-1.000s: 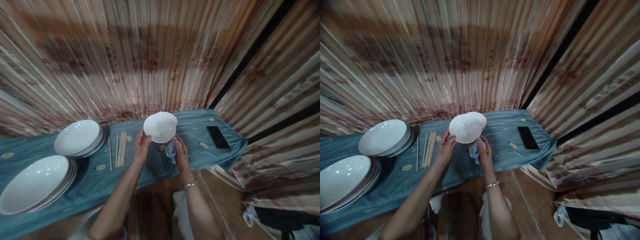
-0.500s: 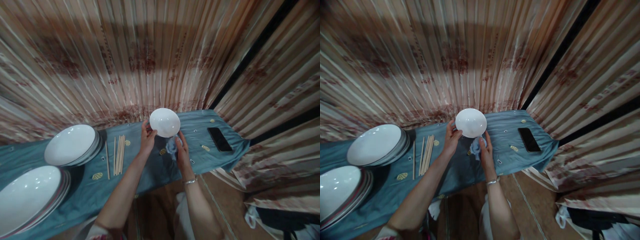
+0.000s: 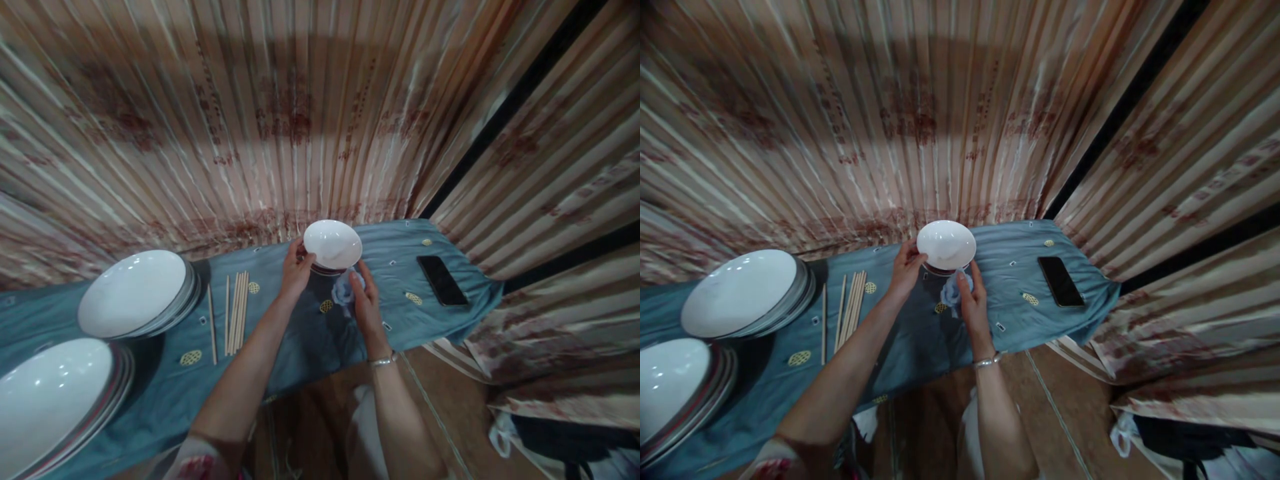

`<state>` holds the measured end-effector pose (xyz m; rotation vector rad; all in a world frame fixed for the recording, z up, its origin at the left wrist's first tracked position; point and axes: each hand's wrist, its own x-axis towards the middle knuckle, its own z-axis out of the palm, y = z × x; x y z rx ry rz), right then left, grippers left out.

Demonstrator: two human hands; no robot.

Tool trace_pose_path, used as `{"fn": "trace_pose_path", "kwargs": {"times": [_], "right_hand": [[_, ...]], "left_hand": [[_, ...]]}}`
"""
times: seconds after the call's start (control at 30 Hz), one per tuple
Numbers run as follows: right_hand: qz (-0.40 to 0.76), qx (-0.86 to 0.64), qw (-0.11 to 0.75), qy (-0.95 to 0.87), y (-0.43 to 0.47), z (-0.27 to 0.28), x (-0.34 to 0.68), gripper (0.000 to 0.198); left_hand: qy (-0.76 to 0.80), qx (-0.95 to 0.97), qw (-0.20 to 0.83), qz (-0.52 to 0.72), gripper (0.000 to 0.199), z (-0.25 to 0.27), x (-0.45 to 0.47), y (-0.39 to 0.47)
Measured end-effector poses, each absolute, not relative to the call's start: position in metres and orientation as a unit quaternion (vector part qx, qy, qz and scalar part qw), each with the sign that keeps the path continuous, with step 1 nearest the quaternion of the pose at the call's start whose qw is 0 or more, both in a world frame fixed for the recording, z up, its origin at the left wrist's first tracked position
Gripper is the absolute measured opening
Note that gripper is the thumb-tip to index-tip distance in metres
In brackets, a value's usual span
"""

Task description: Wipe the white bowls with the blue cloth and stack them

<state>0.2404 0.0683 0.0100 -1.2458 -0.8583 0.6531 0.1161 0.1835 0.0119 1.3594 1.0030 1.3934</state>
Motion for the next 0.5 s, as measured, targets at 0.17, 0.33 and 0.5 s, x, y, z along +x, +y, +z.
{"fn": "trace_pose_path", "kwargs": {"times": [0.17, 0.33, 0.5], "right_hand": [[0.286, -0.559, 0.674, -0.39, 0.07, 0.013, 0.239, 0.058], [0.276, -0.579, 0.65, -0.409, 0.073, 0.015, 0.239, 0.065], [0.248, -0.606, 0.61, -0.446, 0.076, 0.01, 0.236, 0.074]], "left_hand": [[0.436, 0.585, 0.4, 0.555, 0.039, 0.001, 0.116, 0.191], [0.492, 0.594, 0.342, 0.537, 0.039, -0.008, 0.113, 0.192], [0.498, 0.612, 0.32, 0.524, 0.038, -0.015, 0.114, 0.195]]}}
